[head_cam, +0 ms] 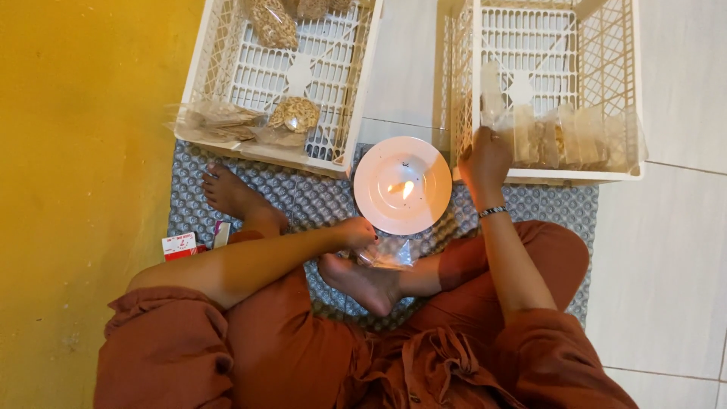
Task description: The person seals plastic bags containing food items by running the edges over a candle flame and pressing them together by hand.
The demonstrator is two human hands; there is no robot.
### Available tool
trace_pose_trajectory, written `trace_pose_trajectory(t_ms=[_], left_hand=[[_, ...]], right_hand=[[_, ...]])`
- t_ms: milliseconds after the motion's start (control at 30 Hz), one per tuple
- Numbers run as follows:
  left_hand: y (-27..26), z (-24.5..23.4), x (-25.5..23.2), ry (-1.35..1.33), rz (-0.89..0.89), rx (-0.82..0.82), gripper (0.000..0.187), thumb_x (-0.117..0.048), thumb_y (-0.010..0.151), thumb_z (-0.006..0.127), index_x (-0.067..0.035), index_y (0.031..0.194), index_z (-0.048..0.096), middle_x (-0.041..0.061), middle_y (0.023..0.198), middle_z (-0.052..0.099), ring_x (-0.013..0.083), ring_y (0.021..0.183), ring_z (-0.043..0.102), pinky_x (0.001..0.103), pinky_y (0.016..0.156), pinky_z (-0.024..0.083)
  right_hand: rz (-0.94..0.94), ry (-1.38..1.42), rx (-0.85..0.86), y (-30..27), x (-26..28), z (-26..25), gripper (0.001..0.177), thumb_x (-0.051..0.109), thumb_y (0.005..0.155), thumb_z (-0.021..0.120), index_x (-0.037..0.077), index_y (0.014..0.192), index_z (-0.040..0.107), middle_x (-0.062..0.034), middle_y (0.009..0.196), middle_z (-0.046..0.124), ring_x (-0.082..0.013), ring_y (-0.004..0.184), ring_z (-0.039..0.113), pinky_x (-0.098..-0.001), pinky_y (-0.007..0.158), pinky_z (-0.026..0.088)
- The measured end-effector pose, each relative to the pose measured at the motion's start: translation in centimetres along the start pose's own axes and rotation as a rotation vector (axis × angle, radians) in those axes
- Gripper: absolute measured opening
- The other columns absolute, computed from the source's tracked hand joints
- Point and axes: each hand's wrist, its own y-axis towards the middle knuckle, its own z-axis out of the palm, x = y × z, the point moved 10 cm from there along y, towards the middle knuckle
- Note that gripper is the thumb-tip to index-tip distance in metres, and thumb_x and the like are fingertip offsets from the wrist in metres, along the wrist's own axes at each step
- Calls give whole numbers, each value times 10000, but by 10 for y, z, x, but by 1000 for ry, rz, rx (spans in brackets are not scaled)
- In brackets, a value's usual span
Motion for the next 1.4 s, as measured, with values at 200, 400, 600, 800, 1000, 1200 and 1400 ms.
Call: trace_pose_trajectory(t_ms=[200,400,600,800,1000,1200,1400], left_hand=[[-22,-4,-11,55,13,21,287,-291,838,608,-147,977,813,78,939,783,270,1011,740,381,866,579],[-1,-7,-8,-11,39,-64,321,-340,846,605,-184,1044,804,83,1032,787,278,1066,733,390,907,569],[-60,-37,-49,-54,22,-128,343,-348,885,588,-166,1097,786,64,1019,786,226,1007,750,355,920,569],[-72,-60,-67,-17,70,-235,356,-379,938,557,-215,1192,746,84,1137,778,293,1181,693,420,1016,541],[-87,-66,-81,-106,89,-271,303,-403,946,564,-267,1164,725,15,1046,795,234,1114,720,376,960,564],[-92,-74,-83,-217,180,-310,231,-318,930,574,-216,1115,668,-53,918,809,119,880,768,253,817,558],[-67,-64,-67,-450,195,-330,516,-410,840,720,-140,1269,621,69,1079,786,177,954,731,309,844,559]], right_hand=[[-258,100,-2,-32,-3,-17,183,158,874,706,69,916,552,-160,657,552,-434,672,646,-502,636,552],[-349,81,60,-39,-10,-12,247,319,896,687,140,1052,618,-155,679,601,-398,707,674,-495,637,564],[-351,247,-72,-38,31,-75,570,304,834,776,35,1308,607,-224,1092,672,-436,1070,610,-523,914,463],[103,716,-200,-118,28,-75,101,98,963,671,111,1062,689,-123,897,658,-315,817,604,-387,766,482],[813,1584,361,-210,49,70,344,329,1042,503,60,1249,554,-120,1039,725,-133,886,678,-159,707,443],[748,1498,205,-212,58,80,165,158,1060,622,23,1004,697,-192,827,735,-202,789,736,-286,735,594],[653,1450,148,-206,65,59,174,172,1079,602,58,1027,722,-188,812,756,-258,789,780,-336,736,621]])
